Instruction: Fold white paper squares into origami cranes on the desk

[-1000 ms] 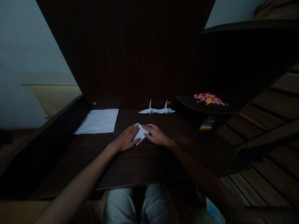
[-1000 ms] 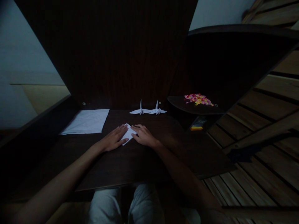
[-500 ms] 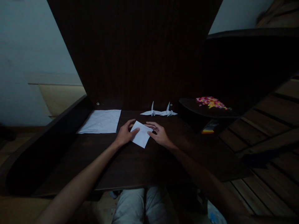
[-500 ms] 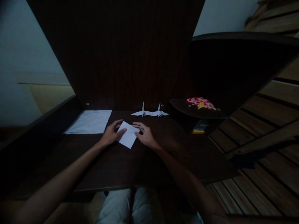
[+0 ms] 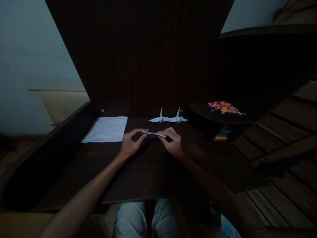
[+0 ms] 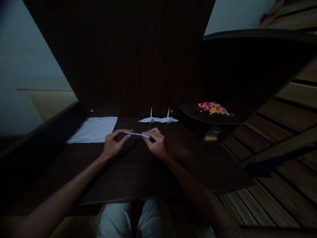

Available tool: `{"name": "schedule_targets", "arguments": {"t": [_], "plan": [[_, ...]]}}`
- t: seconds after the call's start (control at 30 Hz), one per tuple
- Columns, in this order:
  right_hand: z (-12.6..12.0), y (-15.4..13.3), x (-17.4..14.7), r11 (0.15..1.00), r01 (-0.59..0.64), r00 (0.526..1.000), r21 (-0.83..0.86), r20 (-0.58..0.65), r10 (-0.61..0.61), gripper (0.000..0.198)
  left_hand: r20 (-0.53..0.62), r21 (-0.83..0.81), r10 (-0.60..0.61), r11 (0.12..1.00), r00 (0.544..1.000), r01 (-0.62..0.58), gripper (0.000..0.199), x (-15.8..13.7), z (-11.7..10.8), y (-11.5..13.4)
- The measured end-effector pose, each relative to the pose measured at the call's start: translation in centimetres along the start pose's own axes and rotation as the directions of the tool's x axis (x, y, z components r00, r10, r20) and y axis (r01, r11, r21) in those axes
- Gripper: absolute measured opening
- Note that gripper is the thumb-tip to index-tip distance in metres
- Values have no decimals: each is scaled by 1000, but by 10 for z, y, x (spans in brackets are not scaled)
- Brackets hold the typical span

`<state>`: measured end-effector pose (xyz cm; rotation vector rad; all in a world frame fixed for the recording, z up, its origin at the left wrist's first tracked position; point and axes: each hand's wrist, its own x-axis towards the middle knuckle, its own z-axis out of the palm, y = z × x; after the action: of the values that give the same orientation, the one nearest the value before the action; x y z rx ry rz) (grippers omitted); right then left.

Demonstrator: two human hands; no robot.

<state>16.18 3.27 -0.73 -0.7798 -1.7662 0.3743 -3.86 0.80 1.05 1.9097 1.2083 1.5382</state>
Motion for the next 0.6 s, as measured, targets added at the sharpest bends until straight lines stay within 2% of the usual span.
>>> {"name": "schedule_targets", "arguments": {"t": [0.07, 0.2, 0.3, 0.37, 0.47, 0.6], "plan": [[0, 2, -1, 999, 27, 1000, -36, 0, -27, 12, -8, 68, 72, 995, 997, -71, 21, 1, -3, 2], [-1, 4, -2, 996, 66, 998, -66, 12, -65, 12, 35, 72, 190, 979, 981, -192, 15, 2, -5, 2], [-2, 2, -2, 995, 71, 997, -75, 6, -71, 12, 45, 67, 200, 977, 979, -203, 13, 1, -5, 1], [-2, 2, -2, 997, 24, 1000, -79, -4, -24, 16, 27, 55, 147, 987, 989, -148, 13, 1, -4, 1], [-1, 2, -1, 995, -93, 996, -37, -7, 92, 30, -29, 14, -18, 1000, 999, 18, 15, 2, -3, -1], [0, 5, 1, 974, -203, 979, 103, 15, 203, 33, -71, -109, -213, 973, 975, 204, 23, 5, -2, -6]]}}
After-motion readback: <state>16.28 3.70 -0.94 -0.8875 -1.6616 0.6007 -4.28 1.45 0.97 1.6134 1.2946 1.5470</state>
